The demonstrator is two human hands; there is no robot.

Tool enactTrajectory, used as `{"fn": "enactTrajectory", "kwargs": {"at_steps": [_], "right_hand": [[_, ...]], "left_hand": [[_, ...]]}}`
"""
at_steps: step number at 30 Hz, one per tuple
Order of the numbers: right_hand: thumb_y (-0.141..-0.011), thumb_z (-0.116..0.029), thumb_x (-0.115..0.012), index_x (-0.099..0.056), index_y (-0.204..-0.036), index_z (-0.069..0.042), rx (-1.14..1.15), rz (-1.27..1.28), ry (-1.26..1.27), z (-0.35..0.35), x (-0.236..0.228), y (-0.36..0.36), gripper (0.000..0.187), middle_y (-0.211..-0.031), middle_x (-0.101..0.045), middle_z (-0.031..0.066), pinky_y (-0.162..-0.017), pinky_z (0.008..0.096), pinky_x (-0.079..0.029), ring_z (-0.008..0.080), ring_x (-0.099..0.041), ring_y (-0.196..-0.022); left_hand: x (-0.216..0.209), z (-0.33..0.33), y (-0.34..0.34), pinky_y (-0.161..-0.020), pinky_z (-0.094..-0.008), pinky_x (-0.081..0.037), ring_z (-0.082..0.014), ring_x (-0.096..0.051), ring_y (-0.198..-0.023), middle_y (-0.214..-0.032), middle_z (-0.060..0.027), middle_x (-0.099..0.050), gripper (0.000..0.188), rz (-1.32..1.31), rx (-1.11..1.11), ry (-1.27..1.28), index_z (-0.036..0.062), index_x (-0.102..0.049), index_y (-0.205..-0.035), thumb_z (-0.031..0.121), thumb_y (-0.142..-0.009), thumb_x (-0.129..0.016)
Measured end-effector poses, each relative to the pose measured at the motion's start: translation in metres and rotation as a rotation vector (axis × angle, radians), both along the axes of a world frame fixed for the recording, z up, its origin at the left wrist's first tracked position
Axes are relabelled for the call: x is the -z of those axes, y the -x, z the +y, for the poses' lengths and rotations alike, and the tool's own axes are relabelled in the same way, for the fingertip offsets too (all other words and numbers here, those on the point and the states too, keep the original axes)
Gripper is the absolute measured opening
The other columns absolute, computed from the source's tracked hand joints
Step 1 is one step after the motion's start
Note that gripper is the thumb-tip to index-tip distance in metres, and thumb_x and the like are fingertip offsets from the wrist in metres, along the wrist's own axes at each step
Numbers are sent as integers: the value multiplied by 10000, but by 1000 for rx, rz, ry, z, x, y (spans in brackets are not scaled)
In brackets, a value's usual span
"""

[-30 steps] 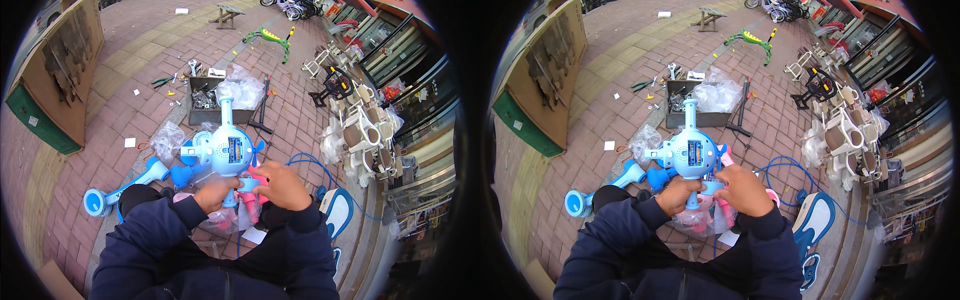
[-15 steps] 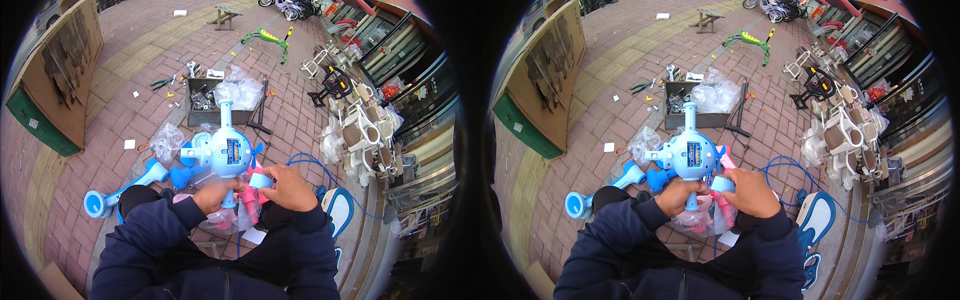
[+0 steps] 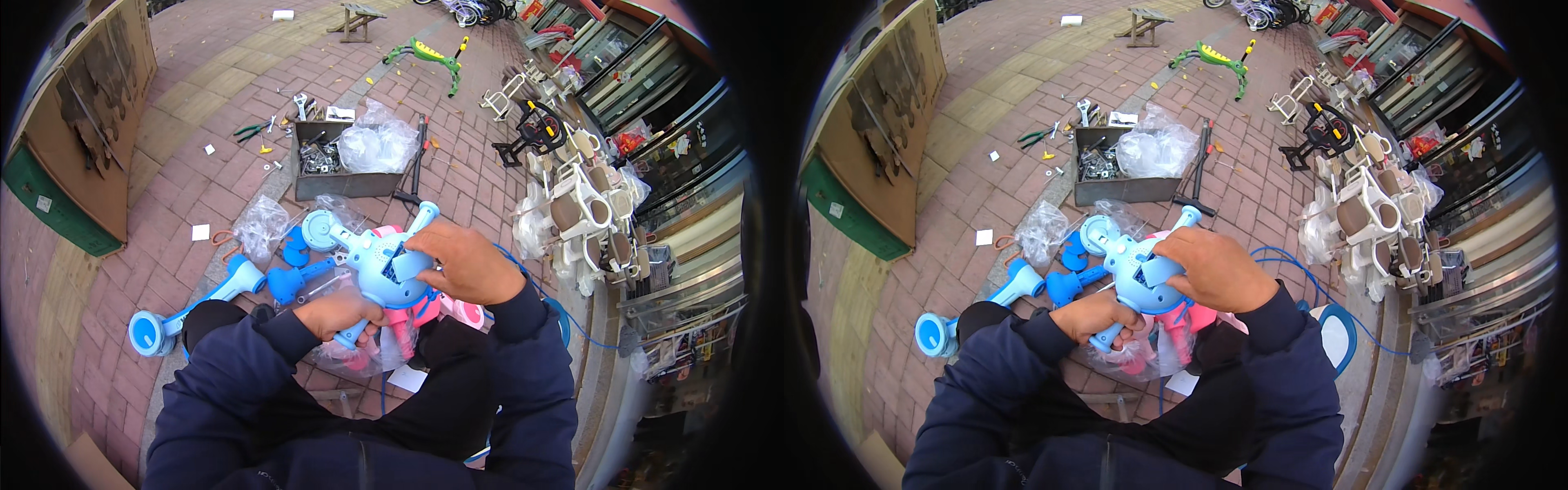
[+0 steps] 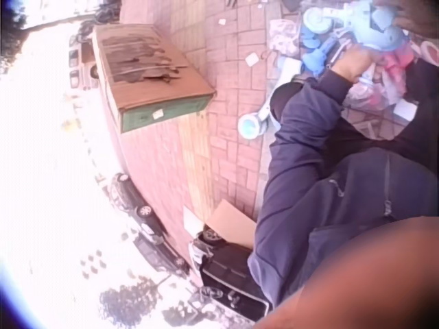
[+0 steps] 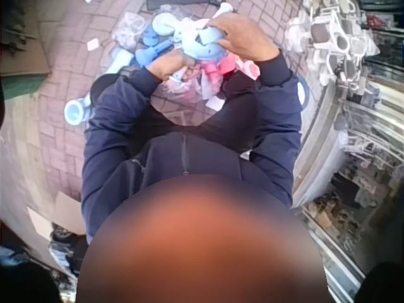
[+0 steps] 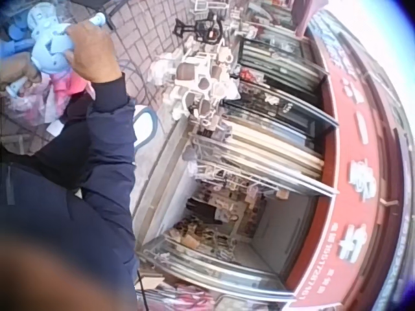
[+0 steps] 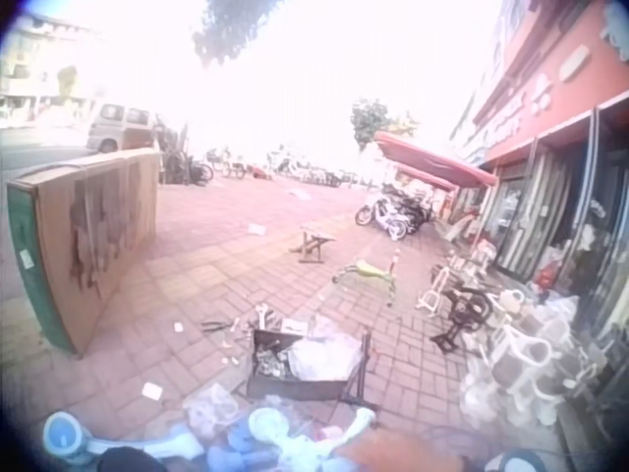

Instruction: The person assembles two duck-shaped ride-on toys, one pink and one blue. They apply stickers to the pink toy, insert batteries into both toys using a screwdriver, and secure the battery compartments.

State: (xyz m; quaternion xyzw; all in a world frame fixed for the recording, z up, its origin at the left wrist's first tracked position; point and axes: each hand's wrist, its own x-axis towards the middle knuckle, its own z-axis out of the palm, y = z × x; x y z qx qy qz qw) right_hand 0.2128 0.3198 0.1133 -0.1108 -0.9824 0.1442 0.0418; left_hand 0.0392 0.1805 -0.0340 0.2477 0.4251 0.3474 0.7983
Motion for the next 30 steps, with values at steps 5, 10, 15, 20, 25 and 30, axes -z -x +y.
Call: {"fn": "enactTrajectory", "kwargs": {"at_steps": [5,10,15,20,25,30], "right_hand": [[-756,-63,-808,-660,-1206,-49,-33,-16,20,2,1,-3,475,-1136,-680,142,-908,429,-547,366,-660,-1049],[-751,-44,-804,-672,-1183,-57,-48,-56,71,3,3,-3,451,-1122,-680,129,-885,434,-547,357,-658,-1041],[-761,-36,-796,-703,-1153,-67,-54,-110,75,1,8,-5,403,-1134,-674,116,-869,423,-552,336,-662,-1033],[-787,-46,-795,-725,-1154,-59,-39,-78,110,2,17,-11,374,-1128,-660,120,-859,407,-548,328,-660,-1013],[-808,-96,-814,-710,-1231,-76,63,26,147,-3,33,-12,436,-1131,-641,142,-841,393,-540,340,-648,-983],[-765,-249,-881,-597,-1389,-11,431,14,152,-8,37,-14,726,-1191,-659,179,-817,385,-542,311,-667,-946]], "left_hand": [[-6,1,5,-491,-275,-505,-131,-593,-544,-726,-76,-625,110,31,81,-46,-19,-665,-922,68,-854,-667],[-5,2,6,-503,-271,-505,-125,-595,-553,-733,-62,-627,123,90,169,-94,-14,-674,-922,93,-863,-687],[-2,1,6,-519,-276,-507,-123,-599,-572,-741,-57,-628,149,92,178,-82,-16,-682,-933,114,-865,-704],[2,2,4,-523,-291,-506,-138,-603,-573,-749,-70,-640,141,129,185,-112,-20,-683,-916,108,-858,-692],[6,2,2,-526,-307,-496,-160,-612,-573,-722,-89,-646,140,192,180,-188,-29,-683,-896,100,-841,-679],[5,0,4,-509,-322,-485,-169,-633,-542,-640,-102,-643,199,283,100,-331,-41,-674,-742,132,-835,-705]]}}
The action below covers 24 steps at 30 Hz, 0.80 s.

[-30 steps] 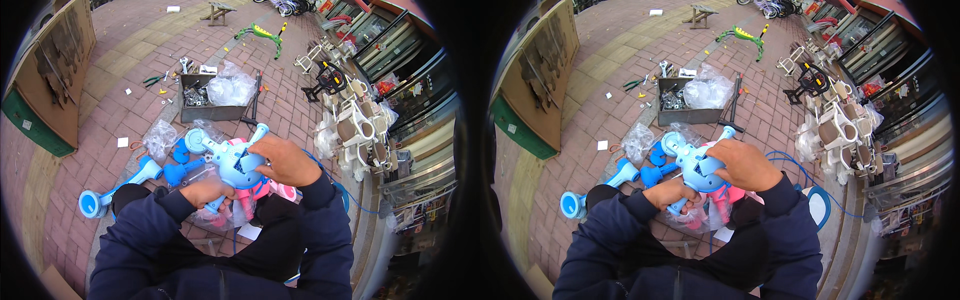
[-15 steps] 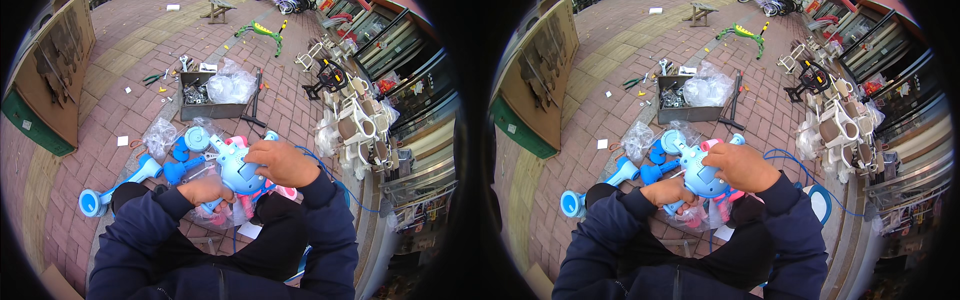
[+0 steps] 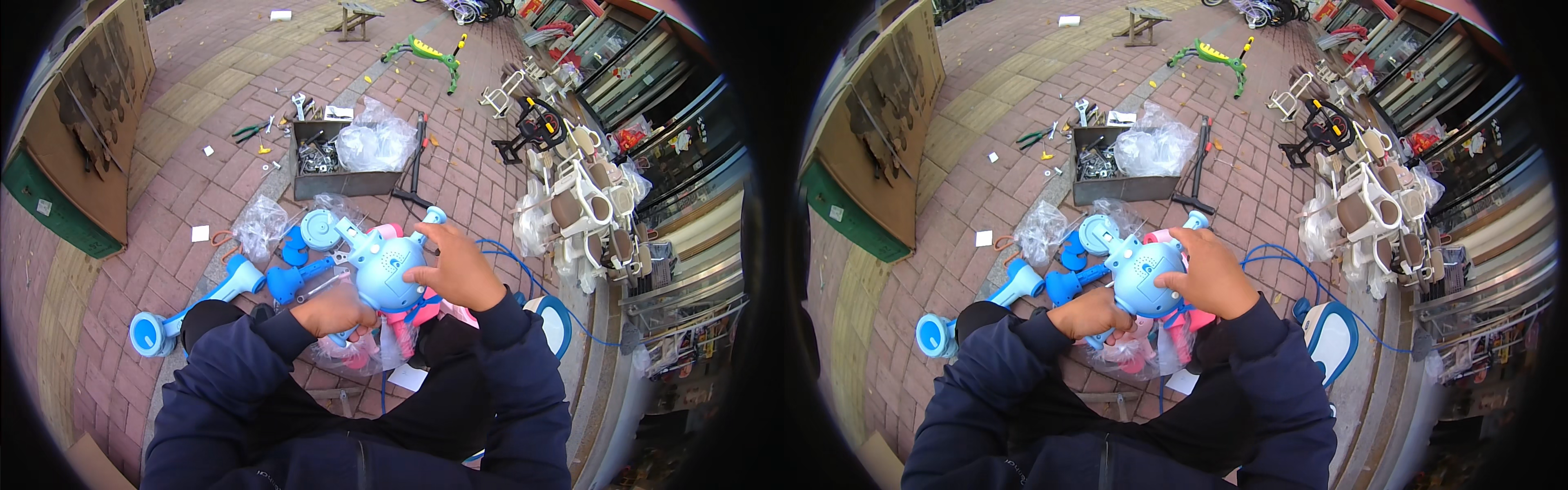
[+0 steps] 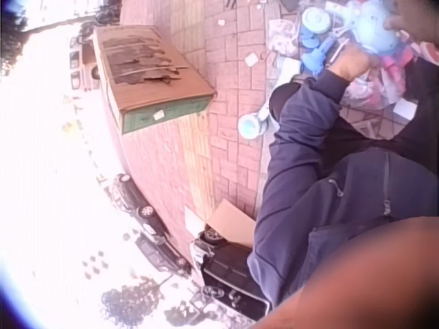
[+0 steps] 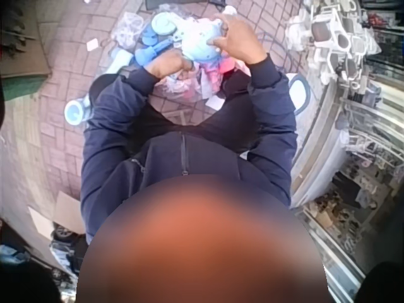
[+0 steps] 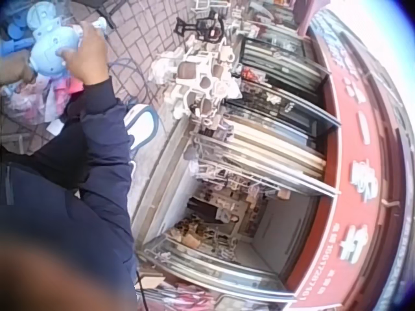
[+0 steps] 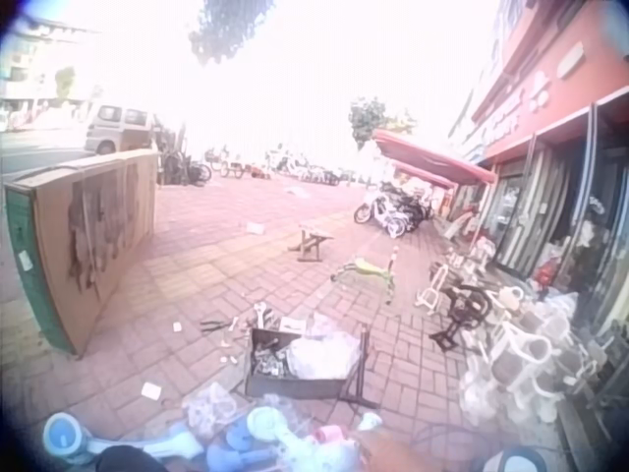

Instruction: The person assembles two duck-shaped ride-on toys, one pink and one blue. They apply stickers to the pink toy, insert batteries into both toys using a screwdriver, and secure the battery compartments.

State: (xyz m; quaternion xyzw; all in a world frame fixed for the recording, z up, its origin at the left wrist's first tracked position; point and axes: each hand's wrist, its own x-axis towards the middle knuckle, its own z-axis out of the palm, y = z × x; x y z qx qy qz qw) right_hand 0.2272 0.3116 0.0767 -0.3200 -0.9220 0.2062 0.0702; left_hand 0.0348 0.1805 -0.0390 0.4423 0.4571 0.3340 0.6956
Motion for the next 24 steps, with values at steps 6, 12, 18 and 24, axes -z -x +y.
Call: {"fn": "enactTrajectory", "kwargs": {"at_steps": [6,12,18,24], "right_hand": [[-737,-388,-889,-531,-1471,-8,188,71,354,5,7,-9,901,-1357,-630,288,-977,434,-533,402,-670,-1178],[-740,-423,-875,-511,-1496,-22,104,129,264,0,26,-10,930,-1223,-699,281,-909,408,-562,394,-720,-1065],[-739,-413,-863,-530,-1482,-31,153,36,188,-21,20,3,899,-1170,-708,282,-863,426,-567,412,-726,-990],[-794,-280,-822,-567,-1434,-30,182,132,177,-25,-4,9,734,-1094,-719,250,-809,398,-563,371,-725,-905]], "left_hand": [[-11,2,2,-565,-324,-517,-191,-660,-623,-953,-164,-685,477,44,-32,-56,-63,-524,-1280,146,-897,-717],[-12,-2,-5,-757,-343,-599,-264,-677,-1041,-1332,-186,-584,963,-121,-289,-145,-36,-194,-1570,304,-912,-809],[-3,6,-8,-1018,-385,-530,-259,-614,-1221,-1349,-161,-582,881,-365,-488,-149,-51,-321,-1532,284,-891,-825],[-9,7,-8,-916,-363,-582,-220,-661,-1121,-1269,-150,-632,715,-402,-606,-136,-71,-462,-1428,153,-851,-820]]}}
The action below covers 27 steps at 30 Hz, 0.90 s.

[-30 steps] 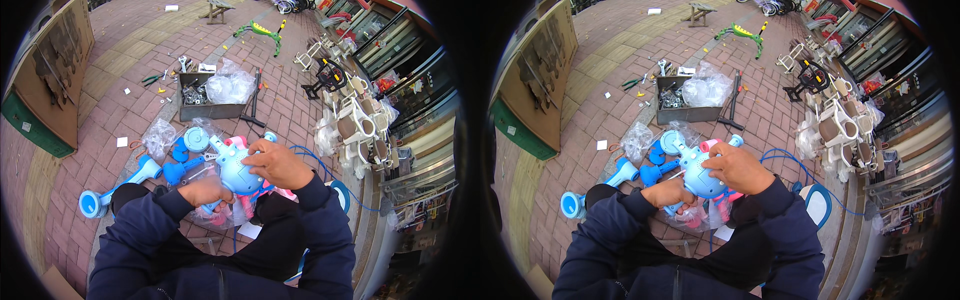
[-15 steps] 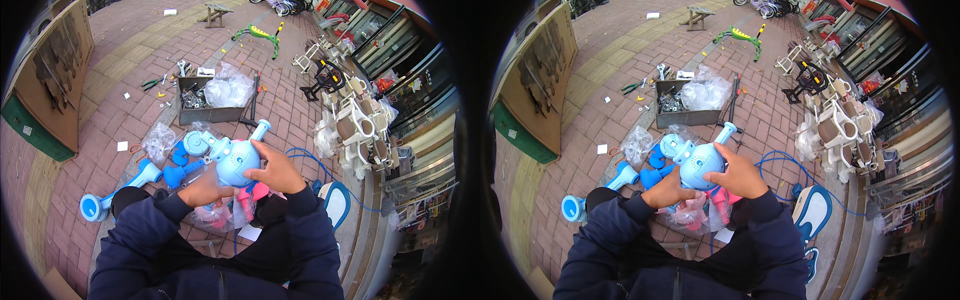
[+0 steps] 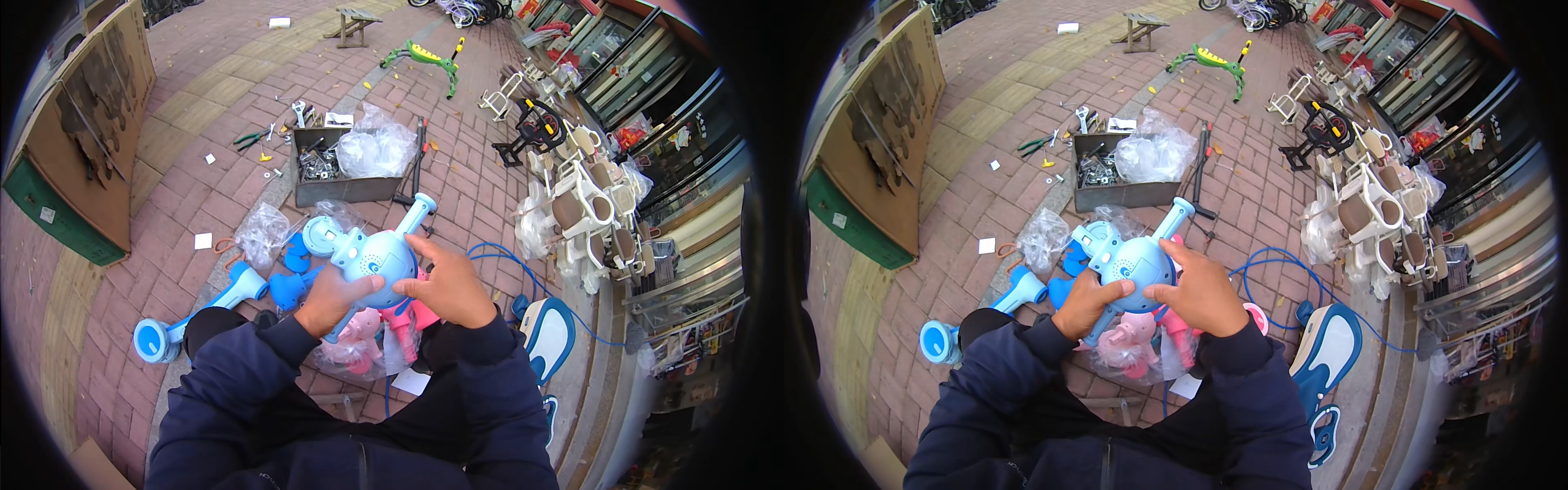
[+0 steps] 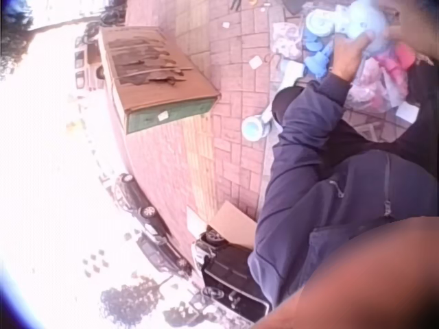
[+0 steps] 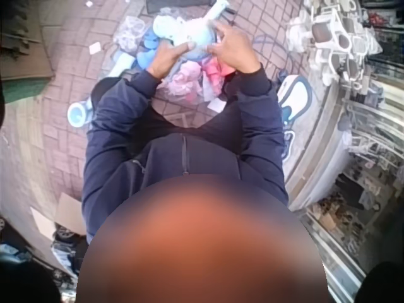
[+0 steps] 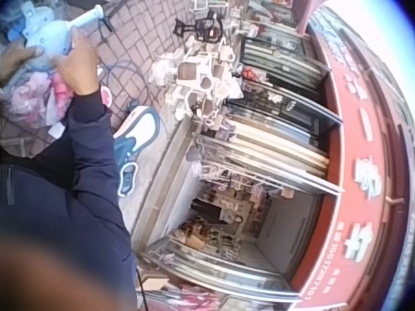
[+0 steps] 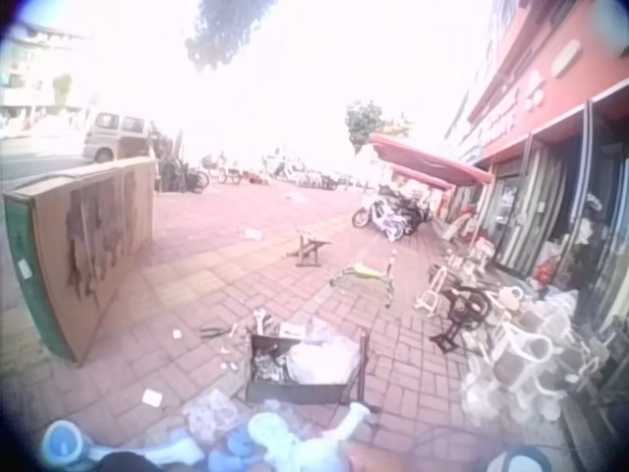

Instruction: The person assembles two duck-shaped ride-on toys, one pink and one blue. They apply stickers to the pink toy, insert batteries into both toys using a screwdriver, and secure the battery compartments.

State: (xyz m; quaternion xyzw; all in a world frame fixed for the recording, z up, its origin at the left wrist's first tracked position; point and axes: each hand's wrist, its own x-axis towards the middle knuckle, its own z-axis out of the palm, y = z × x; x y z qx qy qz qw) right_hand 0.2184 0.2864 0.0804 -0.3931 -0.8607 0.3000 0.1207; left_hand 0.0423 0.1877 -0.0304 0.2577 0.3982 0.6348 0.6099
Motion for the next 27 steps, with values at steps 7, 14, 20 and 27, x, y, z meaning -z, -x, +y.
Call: {"fn": "enactTrajectory", "kwargs": {"at_steps": [7,14,20,27], "right_hand": [[-1056,-125,-544,-569,-1265,-7,112,1360,-165,-23,-37,-10,242,-994,-638,147,-536,282,-521,140,-567,-652],[-1100,-209,-509,-507,-1265,-30,-84,1271,-350,-27,-7,2,244,-1022,-589,179,-525,295,-542,143,-570,-640],[-1054,-140,-582,-533,-1230,-23,-165,1076,-474,-36,-5,-1,217,-1029,-621,178,-642,306,-581,180,-644,-717],[-791,-10,-784,-593,-1232,25,-21,536,-606,-45,-28,-2,481,-1047,-658,205,-710,372,-549,334,-679,-820]], "left_hand": [[4,5,1,-990,-370,-538,-245,-641,-1166,-1315,-157,-614,778,212,-69,13,-65,-419,-1468,195,-847,-809],[4,6,-2,-1017,-375,-520,-236,-620,-1190,-1321,-144,-609,763,176,3,50,-53,-428,-1468,196,-852,-804],[10,14,-5,-987,-357,-521,-224,-623,-1154,-1290,-140,-618,757,310,-100,14,-56,-459,-1439,223,-829,-809],[17,29,11,-907,-349,-551,-207,-647,-1066,-1208,-133,-642,734,623,-403,44,-52,-515,-1363,255,-780,-840]]}}
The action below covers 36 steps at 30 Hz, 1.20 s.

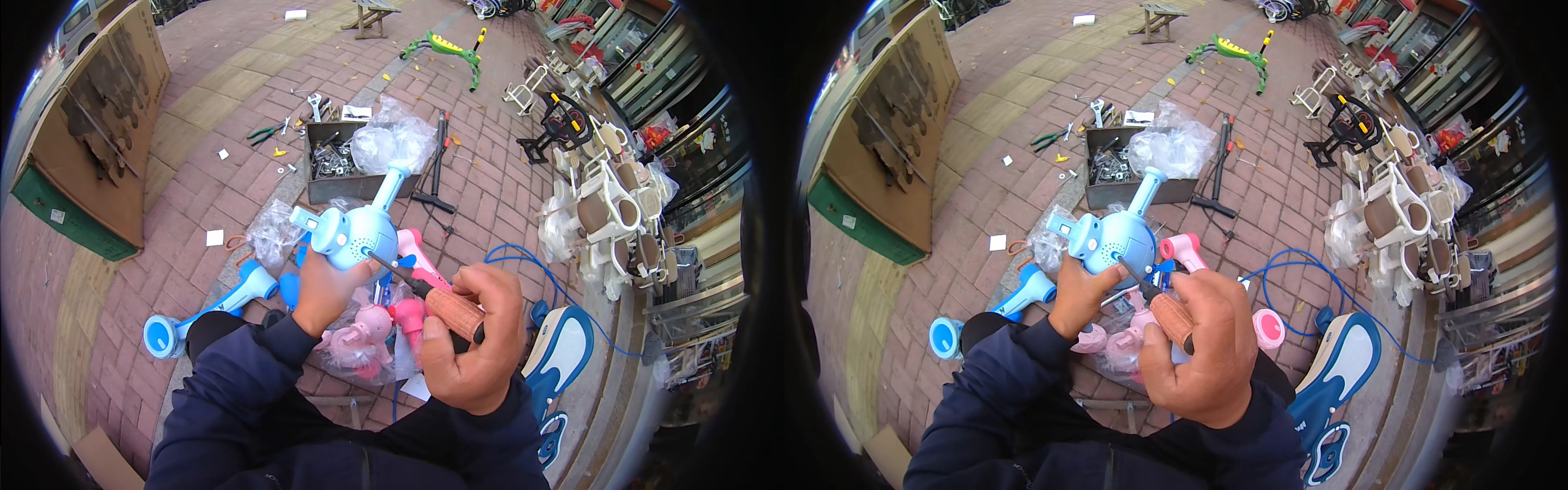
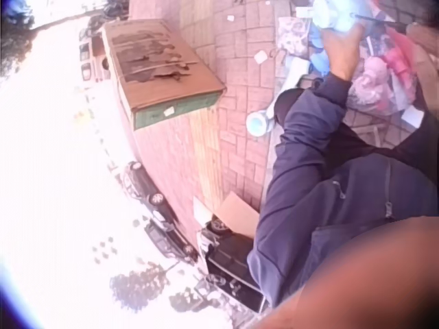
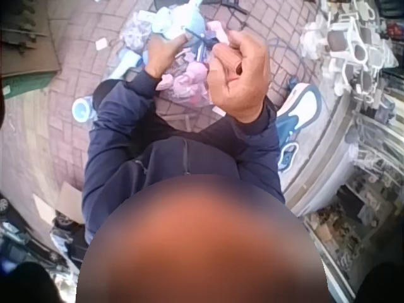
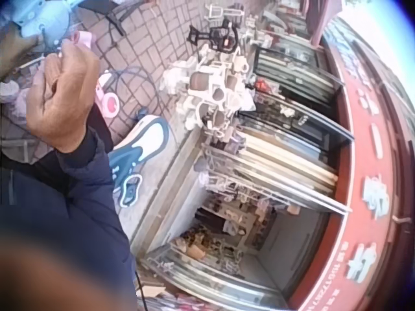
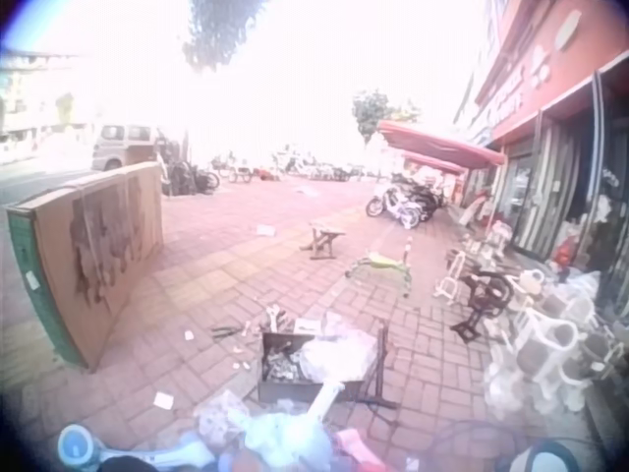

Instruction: The person assembles two duck-shaped ride-on toys, one pink and one blue. They apply stickers to the pink toy, insert batteries into both toys using a screwdriver, and secure the battery compartments.

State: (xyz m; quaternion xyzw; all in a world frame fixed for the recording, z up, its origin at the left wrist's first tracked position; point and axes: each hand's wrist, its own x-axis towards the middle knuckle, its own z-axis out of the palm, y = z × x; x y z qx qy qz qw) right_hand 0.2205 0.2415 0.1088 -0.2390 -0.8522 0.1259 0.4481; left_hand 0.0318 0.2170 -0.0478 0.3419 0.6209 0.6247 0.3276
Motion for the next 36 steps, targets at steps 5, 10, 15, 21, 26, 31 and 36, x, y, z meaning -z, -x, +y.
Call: {"fn": "enactTrajectory", "kwargs": {"at_steps": [5,10,15,21,26,31,36], "right_hand": [[-787,-36,-823,-613,-1243,21,45,-98,113,7,-6,-4,506,-975,-676,178,-672,360,-554,314,-679,-773],[-853,-152,-833,-614,-1203,7,26,-2,51,17,4,-1,442,-853,-717,123,-656,357,-554,273,-691,-716],[-852,-126,-827,-611,-1181,0,48,-79,134,21,3,-2,414,-817,-686,112,-626,340,-556,298,-701,-722],[-891,-151,-814,-609,-1156,-2,75,-48,157,22,5,3,367,-864,-724,121,-687,330,-578,280,-763,-884],[-902,-152,-801,-616,-1116,-1,26,-31,228,18,4,1,321,-884,-737,118,-717,312,-583,261,-770,-922],[-929,-185,-779,-627,-1093,-11,30,-42,282,24,4,3,283,-877,-733,123,-687,318,-571,257,-750,-835],[-948,-201,-767,-631,-1090,-26,124,-68,342,26,14,6,263,-796,-714,104,-651,315,-561,242,-699,-671]], "left_hand": [[3,7,10,-890,-338,-551,-202,-654,-1030,-1168,-133,-655,689,37,-138,-42,-58,-531,-1326,216,-770,-833],[2,7,19,-850,-335,-556,-188,-653,-995,-1157,-127,-654,688,45,-153,28,-57,-525,-1322,198,-762,-835],[-3,7,25,-842,-335,-557,-190,-655,-990,-1152,-126,-650,703,88,-189,-1,-57,-510,-1331,196,-760,-833],[-11,4,34,-857,-332,-554,-204,-657,-1010,-1180,-132,-634,766,223,-220,-26,-56,-474,-1361,203,-746,-850],[-18,2,38,-891,-334,-543,-204,-642,-1049,-1198,-134,-626,788,101,-203,-40,-58,-473,-1366,223,-742,-863],[-21,0,39,-899,-337,-538,-200,-632,-1071,-1205,-132,-620,800,107,-208,-13,-57,-471,-1374,225,-738,-866],[-22,5,44,-847,-387,-546,-254,-674,-964,-1110,-154,-663,712,214,-304,-81,-38,-559,-1243,235,-681,-900]]}}
